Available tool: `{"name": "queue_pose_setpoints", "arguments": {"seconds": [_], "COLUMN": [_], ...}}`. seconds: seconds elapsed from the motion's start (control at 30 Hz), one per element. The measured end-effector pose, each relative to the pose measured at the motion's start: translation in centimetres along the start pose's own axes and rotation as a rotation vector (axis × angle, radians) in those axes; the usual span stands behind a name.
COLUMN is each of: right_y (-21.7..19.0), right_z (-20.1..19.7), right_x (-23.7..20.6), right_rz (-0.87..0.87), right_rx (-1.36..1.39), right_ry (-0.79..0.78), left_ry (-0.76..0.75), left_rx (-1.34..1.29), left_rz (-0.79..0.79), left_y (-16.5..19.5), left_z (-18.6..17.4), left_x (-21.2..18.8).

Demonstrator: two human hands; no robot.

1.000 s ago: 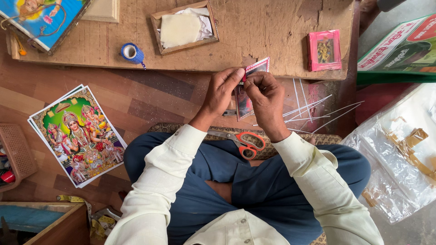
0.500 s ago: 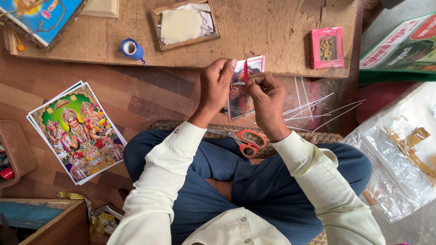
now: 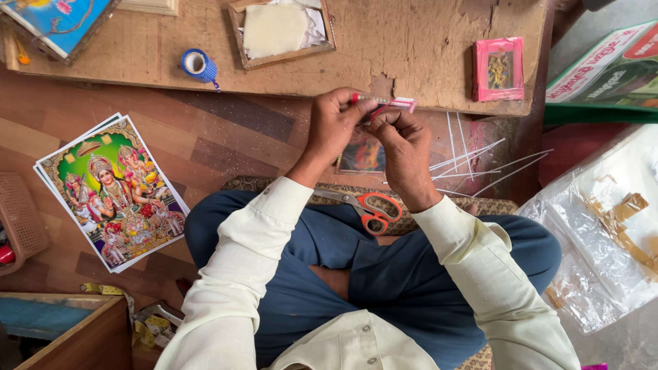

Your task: The person assembles a small religious card by inserting a printed image into a plastic sleeve and attaching a red ribbon. They use a utility knife to trim a backing material and a ruler to measure it. The person handles the card, ribbon, and tools while sitting on the floor.

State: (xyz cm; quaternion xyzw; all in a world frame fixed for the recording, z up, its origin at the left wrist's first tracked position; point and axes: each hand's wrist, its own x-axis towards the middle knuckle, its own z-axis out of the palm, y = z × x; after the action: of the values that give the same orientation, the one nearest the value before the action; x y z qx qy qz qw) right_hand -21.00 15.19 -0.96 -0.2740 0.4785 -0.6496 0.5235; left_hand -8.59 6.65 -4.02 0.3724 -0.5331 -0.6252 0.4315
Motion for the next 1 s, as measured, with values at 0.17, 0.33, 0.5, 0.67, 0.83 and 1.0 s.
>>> {"name": "queue_pose_setpoints", "arguments": {"seconds": [0.17, 0.33, 0.5, 0.67, 0.83, 1.0], "right_y": [-0.5, -0.9, -1.1, -1.0, -2.6, -5.6], "right_z": [-0.2, 0.3, 1.2, 2.5, 3.8, 4.9], "right_x": [-0.3, -0.7, -1.8, -3.3, -5.0, -6.3], "right_rz": [-0.079, -0.007, -0.041, -0.105, -0.283, -0.418], "right_rx": [-0.112, -0.227, -0.245, -0.362, -0.620, -0.688], "right_ry": [-0.040, -0.029, -0.121, -0.238, -0.365, -0.529], "left_ry": [0.107, 0.193, 0.257, 0.405, 0.568, 0.579], "left_rx": [-0.022, -0.270, -0.327, -0.404, -0.240, -0.345], "left_rz": [0.055, 0.028, 0.063, 0.079, 0.179, 0.224], "left_y": [0.7, 1.2, 1.0, 0.7, 0.9, 1.0], "left_z": [-1.6, -3.3, -5.4, -7.5, -9.1, -11.5], "left_x": [0.9, 1.7, 2.8, 4.1, 4.6, 5.0]}}
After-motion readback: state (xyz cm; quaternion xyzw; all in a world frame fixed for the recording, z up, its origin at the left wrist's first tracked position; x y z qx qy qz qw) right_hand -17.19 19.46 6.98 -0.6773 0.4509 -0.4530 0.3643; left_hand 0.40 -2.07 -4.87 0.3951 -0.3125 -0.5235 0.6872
